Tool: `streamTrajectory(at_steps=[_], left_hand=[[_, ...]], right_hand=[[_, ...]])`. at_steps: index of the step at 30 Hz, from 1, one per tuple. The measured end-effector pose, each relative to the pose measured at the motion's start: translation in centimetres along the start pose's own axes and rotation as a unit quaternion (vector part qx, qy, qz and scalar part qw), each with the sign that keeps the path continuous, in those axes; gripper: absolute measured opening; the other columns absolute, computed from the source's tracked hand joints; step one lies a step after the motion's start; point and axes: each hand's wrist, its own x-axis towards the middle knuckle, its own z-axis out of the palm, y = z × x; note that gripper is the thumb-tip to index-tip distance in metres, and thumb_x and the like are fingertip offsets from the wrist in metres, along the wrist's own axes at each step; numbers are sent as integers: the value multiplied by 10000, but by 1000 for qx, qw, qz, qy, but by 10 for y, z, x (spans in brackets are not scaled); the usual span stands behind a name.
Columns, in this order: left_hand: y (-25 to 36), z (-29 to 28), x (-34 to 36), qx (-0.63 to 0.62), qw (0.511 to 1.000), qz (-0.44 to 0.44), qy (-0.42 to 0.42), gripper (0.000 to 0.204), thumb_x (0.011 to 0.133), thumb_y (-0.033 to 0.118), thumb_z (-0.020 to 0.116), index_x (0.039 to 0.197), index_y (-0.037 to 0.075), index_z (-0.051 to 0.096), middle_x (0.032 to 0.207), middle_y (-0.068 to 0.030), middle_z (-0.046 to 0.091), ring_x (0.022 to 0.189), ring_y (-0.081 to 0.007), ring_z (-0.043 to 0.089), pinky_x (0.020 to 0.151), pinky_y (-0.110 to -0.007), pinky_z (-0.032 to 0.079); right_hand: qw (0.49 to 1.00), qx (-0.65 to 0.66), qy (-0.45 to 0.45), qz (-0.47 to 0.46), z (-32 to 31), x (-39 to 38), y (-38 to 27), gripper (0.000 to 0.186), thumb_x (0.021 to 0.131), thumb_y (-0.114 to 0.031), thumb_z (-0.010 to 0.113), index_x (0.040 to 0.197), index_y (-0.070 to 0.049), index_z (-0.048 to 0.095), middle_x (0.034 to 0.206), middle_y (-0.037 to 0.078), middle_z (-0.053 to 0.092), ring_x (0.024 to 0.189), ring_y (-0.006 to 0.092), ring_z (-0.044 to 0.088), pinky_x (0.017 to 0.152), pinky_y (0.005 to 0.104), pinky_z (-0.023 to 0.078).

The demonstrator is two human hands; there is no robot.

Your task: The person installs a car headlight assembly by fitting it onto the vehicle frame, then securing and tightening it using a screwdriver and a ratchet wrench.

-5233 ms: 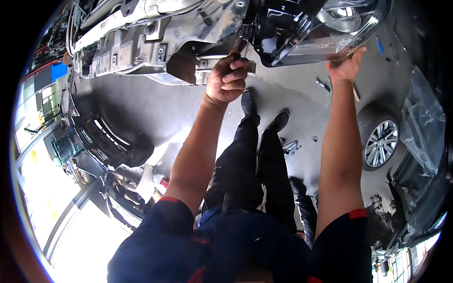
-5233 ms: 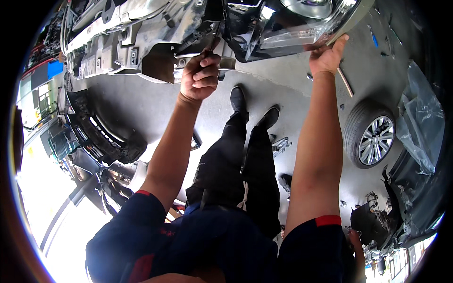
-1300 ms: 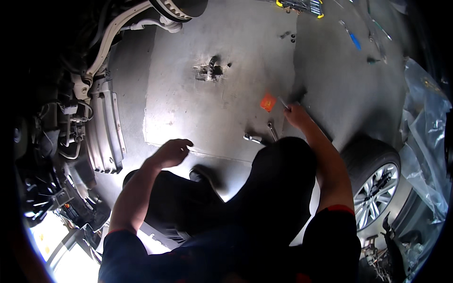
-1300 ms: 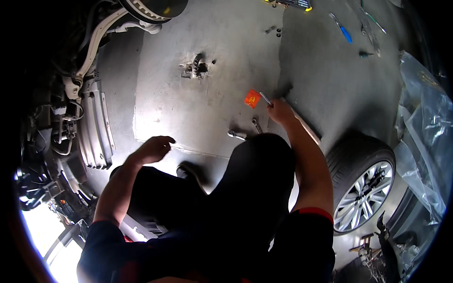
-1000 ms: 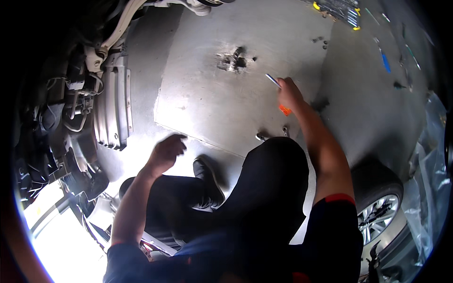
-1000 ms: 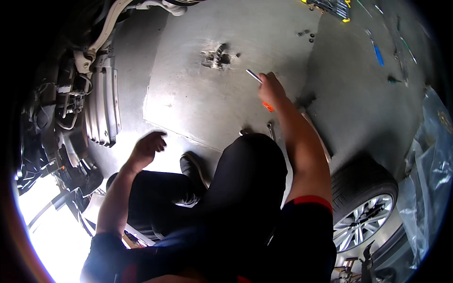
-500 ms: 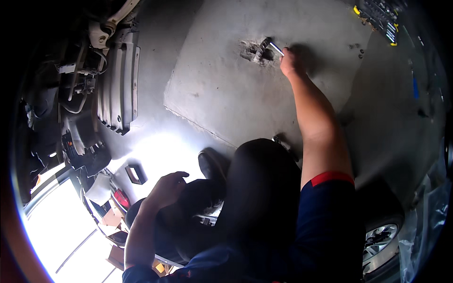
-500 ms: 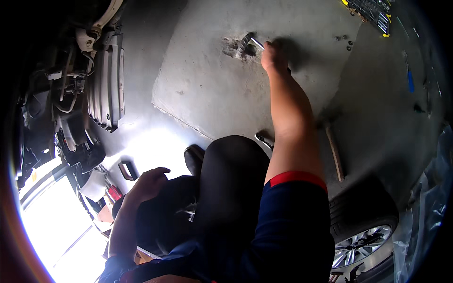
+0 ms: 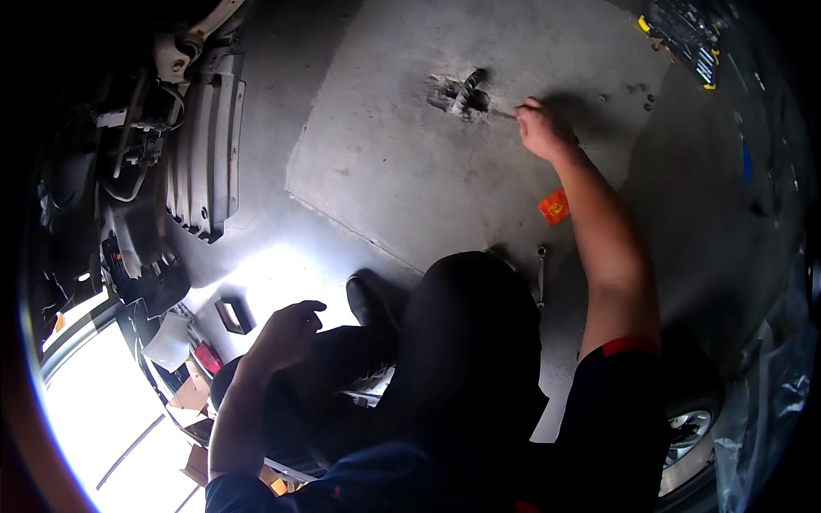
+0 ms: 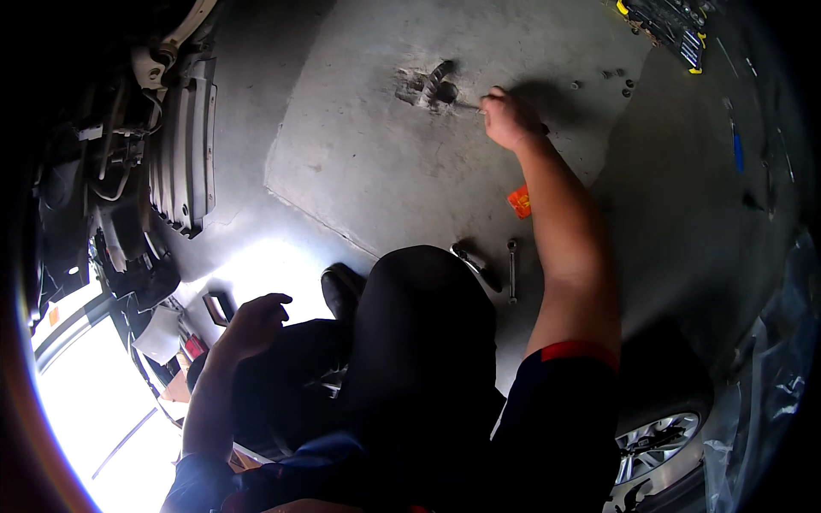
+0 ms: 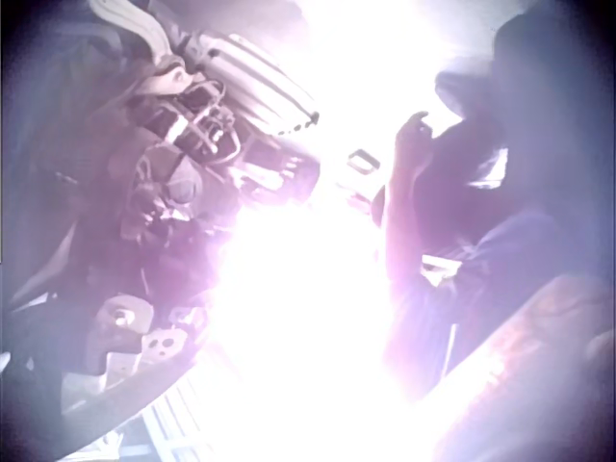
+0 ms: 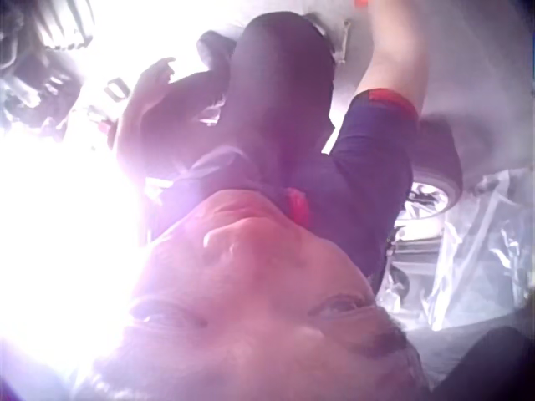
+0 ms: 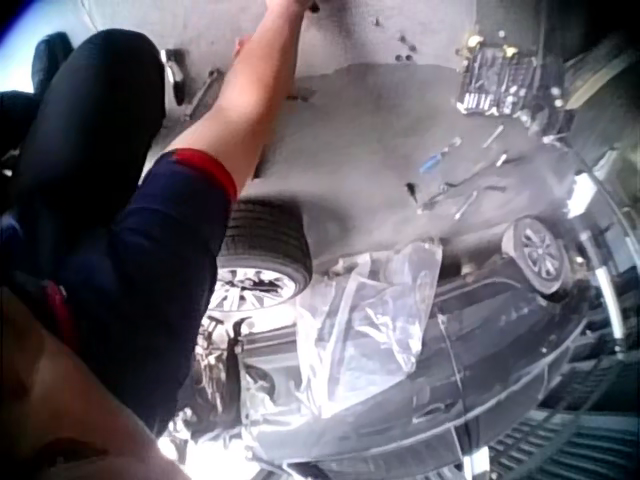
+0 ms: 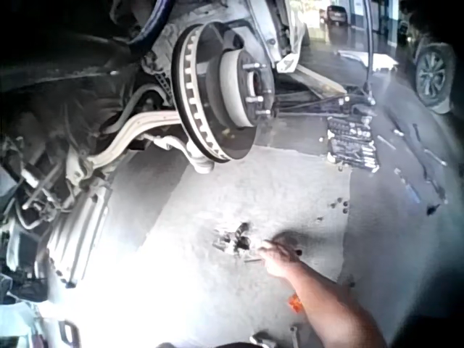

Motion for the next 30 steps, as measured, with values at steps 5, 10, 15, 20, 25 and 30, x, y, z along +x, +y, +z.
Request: streamTrajectory(at_steps=[5, 10, 15, 20, 25, 30], left_hand=[[-1, 2, 12, -36, 999, 34, -13, 309, 961, 50, 589, 1266, 40, 641, 944, -100, 715, 867, -157, 672, 814, -319, 547], [-5, 3, 11, -5, 1000, 21, -6, 322, 956, 75, 590, 1273, 42, 640, 971, -121, 718, 891, -192, 690, 837, -337, 550], [-11, 2, 12, -7, 1000, 1, -19, 342, 952, 114, 578, 1280, 40, 643, 1012, -152, 726, 928, -253, 711, 873, -372, 553], [-4, -2, 13, -6, 1000, -14, -23, 346, 949, 109, 585, 1284, 46, 643, 1032, -150, 723, 929, -248, 708, 875, -365, 552], [-3, -2, 12, 7, 1000, -12, -18, 347, 947, 104, 587, 1286, 53, 644, 1044, -145, 719, 921, -242, 704, 864, -360, 552], [-6, 0, 12, -11, 1000, -9, -20, 344, 945, 100, 582, 1280, 50, 645, 1012, -146, 722, 903, -242, 705, 851, -362, 551]], right_hand=[[994, -21, -21, -101, 35, 27, -27, 287, 985, -93, 481, 1202, -111, 668, 1562, -14, 448, 1314, 270, 552, 1043, 394, 500], [992, -51, -21, -117, 32, 53, -25, 352, 977, -71, 486, 1291, -81, 644, 1566, 15, 453, 1345, 268, 529, 1084, 403, 477], [995, -39, -31, -89, 35, 59, -33, 330, 976, -81, 492, 1265, -79, 652, 1551, 30, 462, 1327, 278, 545, 1068, 407, 487], [995, -67, -35, -61, 48, 59, -28, 303, 973, -103, 513, 1235, -105, 666, 1545, 45, 462, 1309, 301, 558, 1040, 418, 503], [998, -50, -2, -36, 54, 61, -32, 301, 1000, -195, 486, 1218, -113, 676, 1584, 69, 424, 1354, 311, 515, 1076, 440, 472], [997, -72, -11, -12, 53, 66, -45, 315, 997, -209, 473, 1223, -114, 671, 1598, 80, 409, 1395, 340, 468, 1094, 460, 455]])
